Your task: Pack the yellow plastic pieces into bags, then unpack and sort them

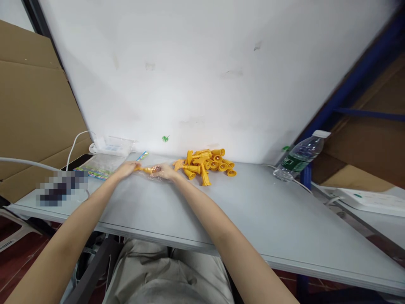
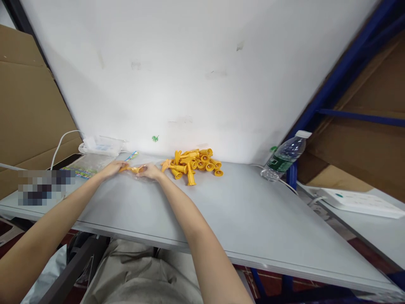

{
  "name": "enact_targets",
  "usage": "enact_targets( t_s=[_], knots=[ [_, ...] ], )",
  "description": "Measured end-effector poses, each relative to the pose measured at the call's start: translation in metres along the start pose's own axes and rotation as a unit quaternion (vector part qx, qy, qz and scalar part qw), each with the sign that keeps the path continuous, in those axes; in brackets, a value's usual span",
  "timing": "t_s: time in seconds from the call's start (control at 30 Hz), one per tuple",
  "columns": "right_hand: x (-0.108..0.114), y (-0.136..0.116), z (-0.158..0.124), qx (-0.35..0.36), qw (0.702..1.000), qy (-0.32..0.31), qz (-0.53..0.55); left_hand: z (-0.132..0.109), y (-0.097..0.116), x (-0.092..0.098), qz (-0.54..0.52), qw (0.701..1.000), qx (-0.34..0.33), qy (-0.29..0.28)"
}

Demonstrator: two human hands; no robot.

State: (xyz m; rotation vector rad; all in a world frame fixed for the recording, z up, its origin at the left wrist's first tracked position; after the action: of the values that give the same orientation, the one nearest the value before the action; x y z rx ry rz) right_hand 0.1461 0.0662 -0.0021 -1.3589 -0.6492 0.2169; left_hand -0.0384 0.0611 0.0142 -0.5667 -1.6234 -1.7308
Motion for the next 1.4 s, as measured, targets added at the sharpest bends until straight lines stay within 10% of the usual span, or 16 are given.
enact_targets(
  t_s=[0.37,0.57,0.7,1.4],
  knots=[
    [0.016,-0.020,-0.021,-0.007,0.991,0.014,-0.136,-0.002,0.017,-0.029,0.173,0.982,-0.059,-0.046],
    [0.095,-0.036,-0.064,0.000,0.867,0.244,-0.435,-0.005,0.023,-0.026,0.236,0.971,-0.015,-0.043],
    [0.112,-0.030,-0.086,-0.056,0.813,0.214,-0.539,-0.005,0.025,-0.027,0.242,0.970,0.016,-0.013],
    [0.140,-0.021,-0.129,-0.169,0.804,0.257,-0.509,0.007,0.016,-0.065,0.239,0.966,-0.048,-0.087]
  ],
)
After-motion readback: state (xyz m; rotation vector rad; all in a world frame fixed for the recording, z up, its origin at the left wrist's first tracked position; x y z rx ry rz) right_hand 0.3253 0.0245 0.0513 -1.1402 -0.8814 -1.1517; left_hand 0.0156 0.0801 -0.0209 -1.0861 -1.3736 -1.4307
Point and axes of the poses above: each hand's wrist, its own z-axis towards the middle knuckle, its own x-axis out of the back of the hand, y = z × x, the point moved 7 cm from there along z, towards the middle knuckle, and after that the axes turned 2 degrees about y, right-handed, at the moved point
